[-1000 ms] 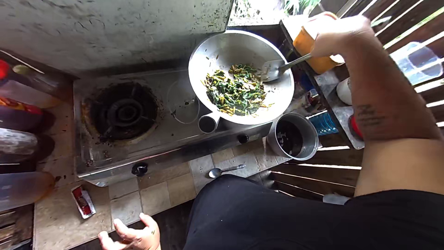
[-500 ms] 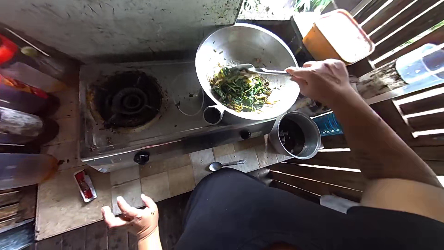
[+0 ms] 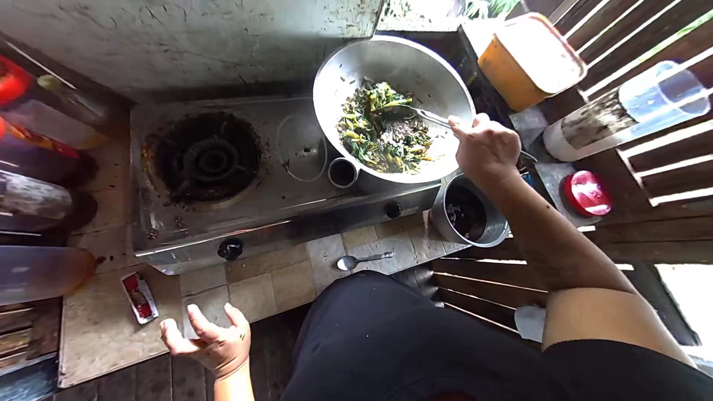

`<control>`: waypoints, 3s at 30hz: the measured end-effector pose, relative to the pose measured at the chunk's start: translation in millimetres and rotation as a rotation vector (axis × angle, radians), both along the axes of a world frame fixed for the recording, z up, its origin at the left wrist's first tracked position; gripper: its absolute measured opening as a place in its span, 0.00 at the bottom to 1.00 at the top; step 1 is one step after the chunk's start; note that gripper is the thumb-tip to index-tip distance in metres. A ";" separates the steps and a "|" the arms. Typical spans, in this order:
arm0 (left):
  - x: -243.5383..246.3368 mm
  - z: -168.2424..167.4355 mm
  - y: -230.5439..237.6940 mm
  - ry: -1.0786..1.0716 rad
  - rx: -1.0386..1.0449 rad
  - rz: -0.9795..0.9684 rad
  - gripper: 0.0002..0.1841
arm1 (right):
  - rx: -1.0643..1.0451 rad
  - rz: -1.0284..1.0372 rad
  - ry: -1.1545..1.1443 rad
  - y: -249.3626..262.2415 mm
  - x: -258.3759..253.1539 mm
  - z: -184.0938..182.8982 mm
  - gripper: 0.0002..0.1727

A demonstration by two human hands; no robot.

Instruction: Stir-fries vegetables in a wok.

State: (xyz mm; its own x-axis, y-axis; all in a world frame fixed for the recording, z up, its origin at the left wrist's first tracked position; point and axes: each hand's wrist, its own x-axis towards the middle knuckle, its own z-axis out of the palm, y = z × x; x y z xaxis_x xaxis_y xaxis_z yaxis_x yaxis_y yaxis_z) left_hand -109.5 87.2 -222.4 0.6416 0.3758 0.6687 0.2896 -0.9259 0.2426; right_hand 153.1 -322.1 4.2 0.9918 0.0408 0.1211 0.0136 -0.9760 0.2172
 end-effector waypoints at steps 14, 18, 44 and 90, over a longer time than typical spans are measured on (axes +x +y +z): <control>-5.9 -2.9 -4.6 0.030 -0.042 0.080 0.32 | -0.194 -0.135 0.663 -37.2 76.7 97.2 0.15; -10.1 -8.3 -8.2 0.028 -0.040 0.101 0.32 | 0.050 0.155 0.853 -28.1 68.2 70.1 0.17; -3.5 -8.2 -12.8 0.016 -0.047 0.050 0.30 | 0.596 -0.162 0.678 -77.7 64.5 100.3 0.14; -1.1 -10.2 -19.3 0.015 -0.046 0.040 0.31 | 0.596 -0.188 0.419 -75.2 41.5 18.4 0.22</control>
State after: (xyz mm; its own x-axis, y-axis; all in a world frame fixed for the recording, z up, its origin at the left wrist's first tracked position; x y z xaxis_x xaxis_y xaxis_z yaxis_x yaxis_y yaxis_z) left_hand -110.7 67.9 -232.6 0.6353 0.4313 0.6406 0.3302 -0.9016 0.2796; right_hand 194.5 -397.3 22.6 0.9435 -0.0880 -0.3196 -0.1995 -0.9207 -0.3353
